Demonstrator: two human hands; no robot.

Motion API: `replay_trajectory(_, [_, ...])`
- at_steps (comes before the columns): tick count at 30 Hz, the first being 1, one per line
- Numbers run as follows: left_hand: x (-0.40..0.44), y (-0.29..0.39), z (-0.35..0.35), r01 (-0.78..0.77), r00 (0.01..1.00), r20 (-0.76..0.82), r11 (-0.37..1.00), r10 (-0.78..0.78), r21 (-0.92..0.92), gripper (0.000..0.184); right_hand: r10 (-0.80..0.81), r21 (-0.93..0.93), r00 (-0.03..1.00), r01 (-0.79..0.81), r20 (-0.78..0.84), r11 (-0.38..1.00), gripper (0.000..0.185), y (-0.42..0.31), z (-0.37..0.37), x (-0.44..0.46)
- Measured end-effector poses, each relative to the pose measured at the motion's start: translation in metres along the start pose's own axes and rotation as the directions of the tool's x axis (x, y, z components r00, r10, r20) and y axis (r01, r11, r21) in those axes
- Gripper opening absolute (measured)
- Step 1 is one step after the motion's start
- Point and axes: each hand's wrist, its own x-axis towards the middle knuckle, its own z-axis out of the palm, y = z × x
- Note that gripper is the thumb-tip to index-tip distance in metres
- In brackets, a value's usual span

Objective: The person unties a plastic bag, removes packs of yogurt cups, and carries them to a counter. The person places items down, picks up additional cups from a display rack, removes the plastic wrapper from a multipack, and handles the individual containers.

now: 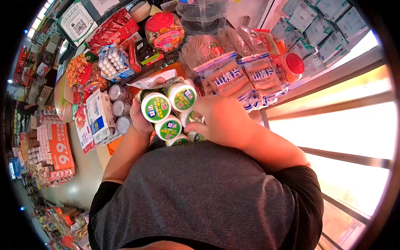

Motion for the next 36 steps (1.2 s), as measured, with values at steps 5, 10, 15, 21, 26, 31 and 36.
replay_trajectory(5, [0.003, 0.006, 0.002, 0.018, 0.999, 0.045, 1.000, -0.019, 0.016, 0.097, -0.124, 0.156, 0.992, 0.118, 0.031, 0.981, 0.018, 0.013, -0.008, 0.004])
replay_trajectory(10, [0.002, 0.004, 0.001, 0.025, 0.998, 0.056, 1.000, -0.025, -0.008, 0.099, -0.155, -0.095, 0.977, 0.142, -0.148, 0.985, 0.020, 0.040, -0.028, 0.013])
replay_trajectory(15, [0.006, 0.004, 0.011, 0.064, 0.993, 0.099, 0.998, -0.063, -0.008, 0.099, -0.245, -0.277, 0.920, 0.159, -0.307, 0.948, 0.018, 0.049, -0.039, 0.044])
replay_trajectory(21, [0.012, -0.002, 0.023, 0.169, 0.977, 0.128, 0.986, -0.168, 0.009, 0.098, -0.483, -0.402, 0.768, 0.319, -0.421, 0.858, 0.016, 0.022, -0.046, 0.098])
replay_trajectory(26, [0.014, -0.001, 0.029, 0.192, 0.976, 0.099, 0.980, -0.196, 0.048, 0.099, -0.675, -0.411, 0.605, 0.536, -0.423, 0.738, 0.012, -0.009, -0.042, 0.130])
replay_trajectory(31, [0.009, -0.002, 0.025, 0.180, 0.976, 0.116, 0.982, -0.185, 0.052, 0.101, -0.779, -0.508, 0.490, 0.591, -0.392, 0.627, 0.012, -0.020, -0.042, 0.142])
replay_trajectory(36, [0.013, -0.004, 0.027, 0.262, 0.956, 0.098, 0.955, -0.277, 0.142, 0.088, -0.759, -0.441, 0.322, 0.659, -0.566, 0.609, 0.010, -0.048, -0.036, 0.161])
